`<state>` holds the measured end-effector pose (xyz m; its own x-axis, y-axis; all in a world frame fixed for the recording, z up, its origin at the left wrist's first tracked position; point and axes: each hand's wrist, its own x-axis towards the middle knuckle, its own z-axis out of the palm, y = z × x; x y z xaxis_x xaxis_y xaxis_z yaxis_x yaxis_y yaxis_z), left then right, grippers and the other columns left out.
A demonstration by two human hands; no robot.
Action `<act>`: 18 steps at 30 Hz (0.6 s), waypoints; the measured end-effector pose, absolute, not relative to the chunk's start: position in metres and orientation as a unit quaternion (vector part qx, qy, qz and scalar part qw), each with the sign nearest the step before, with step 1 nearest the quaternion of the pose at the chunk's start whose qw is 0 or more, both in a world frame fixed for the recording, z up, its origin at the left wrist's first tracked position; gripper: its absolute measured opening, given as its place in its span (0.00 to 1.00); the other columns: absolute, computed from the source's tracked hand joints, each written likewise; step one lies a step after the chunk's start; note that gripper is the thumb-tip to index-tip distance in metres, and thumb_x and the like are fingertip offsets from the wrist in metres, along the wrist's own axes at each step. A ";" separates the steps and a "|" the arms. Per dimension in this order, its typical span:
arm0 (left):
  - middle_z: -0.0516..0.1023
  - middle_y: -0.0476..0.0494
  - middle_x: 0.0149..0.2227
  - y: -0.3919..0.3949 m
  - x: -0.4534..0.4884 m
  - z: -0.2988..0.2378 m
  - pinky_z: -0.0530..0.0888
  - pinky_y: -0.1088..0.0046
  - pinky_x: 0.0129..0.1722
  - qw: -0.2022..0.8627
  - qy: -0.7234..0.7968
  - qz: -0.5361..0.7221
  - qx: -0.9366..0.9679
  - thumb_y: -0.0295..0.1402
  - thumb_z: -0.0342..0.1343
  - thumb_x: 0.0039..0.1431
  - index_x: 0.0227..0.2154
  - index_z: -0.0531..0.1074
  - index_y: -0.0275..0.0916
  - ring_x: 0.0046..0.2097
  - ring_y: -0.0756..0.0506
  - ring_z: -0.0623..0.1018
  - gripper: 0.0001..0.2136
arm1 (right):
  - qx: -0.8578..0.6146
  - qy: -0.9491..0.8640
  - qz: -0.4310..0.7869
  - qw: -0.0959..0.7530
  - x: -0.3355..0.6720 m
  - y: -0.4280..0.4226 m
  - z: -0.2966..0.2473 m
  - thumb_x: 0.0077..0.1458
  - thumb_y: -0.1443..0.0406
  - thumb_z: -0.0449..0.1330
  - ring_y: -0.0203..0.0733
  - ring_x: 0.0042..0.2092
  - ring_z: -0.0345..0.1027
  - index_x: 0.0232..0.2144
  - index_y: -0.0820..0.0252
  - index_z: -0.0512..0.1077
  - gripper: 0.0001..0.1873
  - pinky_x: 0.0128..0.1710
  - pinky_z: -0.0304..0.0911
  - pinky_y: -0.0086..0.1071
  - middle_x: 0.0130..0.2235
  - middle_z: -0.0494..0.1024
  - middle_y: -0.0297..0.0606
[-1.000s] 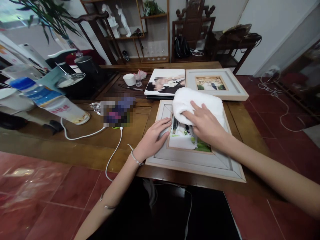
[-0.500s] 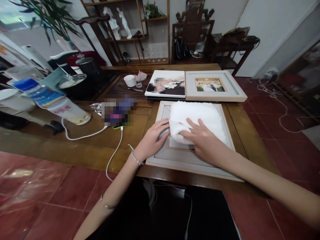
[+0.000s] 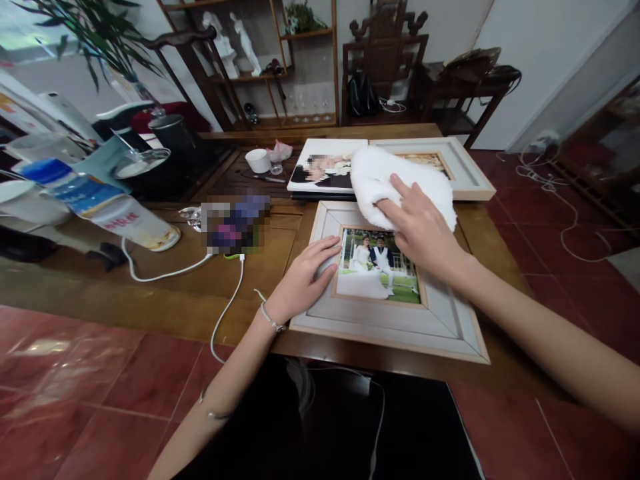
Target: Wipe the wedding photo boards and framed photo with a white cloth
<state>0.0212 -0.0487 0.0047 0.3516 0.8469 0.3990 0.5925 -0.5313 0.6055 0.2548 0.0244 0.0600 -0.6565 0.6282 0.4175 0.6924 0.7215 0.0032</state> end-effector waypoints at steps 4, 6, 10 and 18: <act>0.69 0.36 0.60 -0.049 0.021 0.004 0.65 0.49 0.61 0.180 0.444 0.360 0.800 0.30 0.50 0.66 0.54 0.69 0.40 0.62 0.40 0.67 0.15 | -0.343 -0.923 -0.104 0.138 0.247 0.035 0.049 0.46 0.84 0.45 0.56 0.68 0.38 0.56 0.61 0.64 0.36 0.62 0.45 0.60 0.63 0.63 0.47; 0.69 0.36 0.59 -0.049 0.021 0.004 0.65 0.50 0.61 0.180 0.444 0.361 0.800 0.30 0.50 0.65 0.54 0.69 0.40 0.62 0.40 0.67 0.15 | -0.318 -0.937 -0.100 0.107 0.246 0.036 0.043 0.46 0.84 0.45 0.58 0.68 0.39 0.56 0.62 0.64 0.36 0.62 0.45 0.61 0.64 0.62 0.47; 0.69 0.35 0.59 -0.049 0.021 0.004 0.65 0.51 0.61 0.176 0.446 0.358 0.801 0.30 0.50 0.65 0.54 0.69 0.39 0.63 0.40 0.67 0.15 | -0.300 -0.947 -0.079 0.083 0.246 0.025 0.036 0.46 0.84 0.45 0.60 0.67 0.42 0.54 0.63 0.66 0.34 0.60 0.45 0.64 0.64 0.61 0.47; 0.70 0.34 0.58 -0.048 0.021 0.002 0.66 0.50 0.60 0.163 0.446 0.359 0.804 0.30 0.51 0.65 0.51 0.71 0.38 0.61 0.39 0.68 0.13 | -0.313 -0.936 0.130 0.091 0.263 -0.031 0.069 0.38 0.81 0.47 0.46 0.59 0.63 0.52 0.54 0.70 0.38 0.56 0.60 0.42 0.50 0.78 0.36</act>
<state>0.0209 -0.0475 0.0016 0.3454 0.8333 0.4317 0.5996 -0.5498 0.5815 0.2630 -0.0310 0.0690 -0.7871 0.6103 0.0891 0.5627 0.7697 -0.3014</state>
